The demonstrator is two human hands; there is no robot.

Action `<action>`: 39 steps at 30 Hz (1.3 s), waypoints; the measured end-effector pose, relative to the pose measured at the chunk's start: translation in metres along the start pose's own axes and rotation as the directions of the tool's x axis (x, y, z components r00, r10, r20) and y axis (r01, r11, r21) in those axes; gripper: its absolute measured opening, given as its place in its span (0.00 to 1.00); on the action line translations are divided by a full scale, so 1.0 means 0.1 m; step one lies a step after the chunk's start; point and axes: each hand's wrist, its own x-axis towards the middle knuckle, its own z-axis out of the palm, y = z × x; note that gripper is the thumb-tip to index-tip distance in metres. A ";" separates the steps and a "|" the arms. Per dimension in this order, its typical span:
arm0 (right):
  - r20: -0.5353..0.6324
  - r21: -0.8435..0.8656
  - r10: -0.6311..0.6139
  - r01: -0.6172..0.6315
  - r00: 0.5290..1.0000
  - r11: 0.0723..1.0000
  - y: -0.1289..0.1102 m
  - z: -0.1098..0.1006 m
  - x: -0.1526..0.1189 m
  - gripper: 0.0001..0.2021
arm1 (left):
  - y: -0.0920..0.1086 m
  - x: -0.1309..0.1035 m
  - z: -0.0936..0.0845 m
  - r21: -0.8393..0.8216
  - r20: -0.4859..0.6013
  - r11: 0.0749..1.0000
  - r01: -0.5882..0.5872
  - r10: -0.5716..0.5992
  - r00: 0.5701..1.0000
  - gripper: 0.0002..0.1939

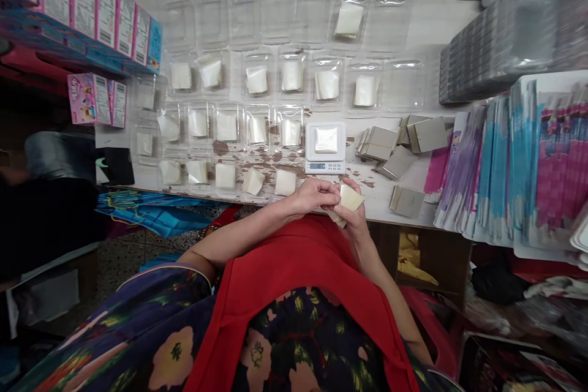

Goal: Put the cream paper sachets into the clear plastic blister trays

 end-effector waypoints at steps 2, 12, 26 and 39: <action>-0.021 0.031 0.009 -0.009 1.000 0.999 0.00 -0.01 -0.01 0.32 | -0.01 0.01 -0.03 0.010 -0.005 1.000 -0.004 0.004 1.000 0.05; -0.161 -0.137 -0.087 0.065 0.983 0.988 0.04 -0.09 0.06 0.29 | -0.09 0.07 -0.18 -0.030 -0.027 1.000 0.010 -0.011 1.000 0.09; -0.142 -0.162 -0.045 0.022 0.989 0.987 0.09 -0.17 0.12 0.28 | 0.11 0.71 -0.46 0.771 -0.273 0.630 -0.095 0.462 0.844 0.06; -0.323 -0.146 -0.005 -0.044 0.946 0.988 0.08 -0.35 0.11 0.29 | 0.18 1.38 -0.60 0.876 -0.419 0.458 0.150 0.569 0.708 0.06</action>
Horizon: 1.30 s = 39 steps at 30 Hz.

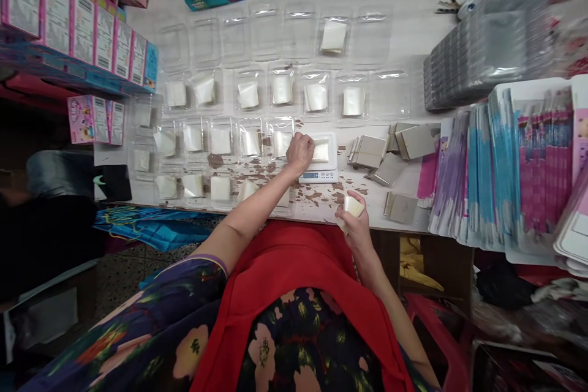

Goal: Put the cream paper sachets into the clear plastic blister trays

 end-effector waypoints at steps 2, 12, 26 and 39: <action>-0.007 0.009 0.002 -0.002 1.000 1.000 0.00 -0.01 0.01 0.28 | -0.03 -0.02 0.00 0.008 -0.029 1.000 0.003 -0.003 1.000 0.11; 0.020 0.078 0.070 -0.071 0.997 0.994 -0.02 0.07 0.00 0.28 | -0.39 -0.22 -0.38 -0.203 -0.017 0.979 0.011 -0.015 1.000 0.09; 0.024 0.036 0.065 -0.066 0.998 0.997 0.06 0.15 0.01 0.28 | -0.30 -0.21 -0.33 0.100 0.179 0.965 -0.241 0.221 0.959 0.18; -0.036 0.020 0.052 -0.051 0.998 0.998 0.05 0.04 0.09 0.29 | 0.16 0.23 -0.20 0.325 0.342 0.897 -0.301 0.186 0.921 0.17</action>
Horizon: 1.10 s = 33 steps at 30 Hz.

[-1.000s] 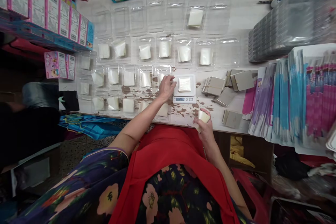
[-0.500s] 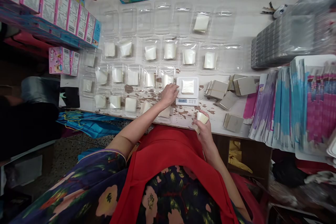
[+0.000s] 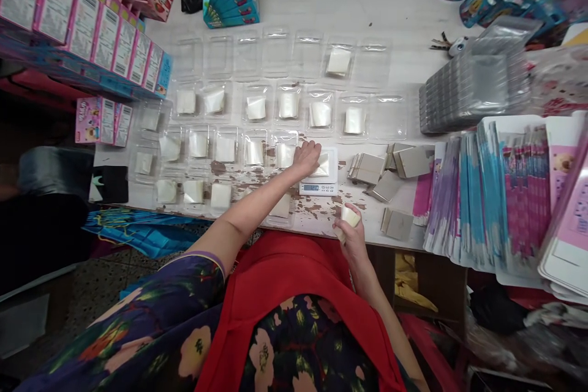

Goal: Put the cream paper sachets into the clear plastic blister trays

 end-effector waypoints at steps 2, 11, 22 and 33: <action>-0.011 -0.009 -0.002 0.002 1.000 1.000 -0.02 -0.01 0.02 0.29 | 0.00 0.03 -0.01 0.003 0.024 1.000 0.009 -0.009 1.000 0.18; 0.005 0.030 0.015 -0.016 1.000 0.999 -0.15 0.00 0.15 0.30 | -0.11 -0.06 0.11 0.015 -0.020 0.975 -0.222 0.222 0.975 0.11; 0.020 0.073 0.027 -0.029 0.999 0.997 -0.30 0.03 0.29 0.30 | -0.15 -0.18 0.12 -0.033 0.017 0.961 -0.274 0.274 0.961 0.09; 0.034 0.181 0.081 -0.086 0.996 0.980 -0.56 0.02 0.36 0.30 | 0.19 1.35 -1.12 -0.335 -0.130 0.921 -0.199 0.164 0.978 0.02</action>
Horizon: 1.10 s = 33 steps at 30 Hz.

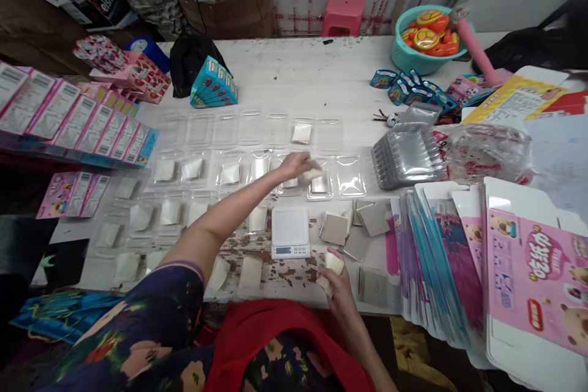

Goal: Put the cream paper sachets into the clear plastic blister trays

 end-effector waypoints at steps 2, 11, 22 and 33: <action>0.017 0.020 -0.005 0.004 1.000 1.000 -0.06 0.00 -0.01 0.31 | 0.18 0.61 -0.16 0.106 -0.035 0.992 -0.068 0.072 0.997 0.03; 0.165 0.237 -0.013 -0.026 0.986 0.971 -0.27 -0.09 0.00 0.31 | 0.38 1.95 0.18 0.346 0.093 0.938 -0.032 0.000 0.996 0.12; 0.112 0.241 -0.114 0.084 0.987 0.967 -0.45 0.11 0.14 0.26 | 0.43 0.09 0.33 -0.320 0.082 0.946 -0.054 0.084 0.993 0.12; 0.102 -0.188 -0.304 0.319 0.947 0.929 -0.05 0.25 -0.14 0.30 | 0.55 -2.36 0.87 -0.740 0.403 0.585 0.332 -0.010 0.915 0.10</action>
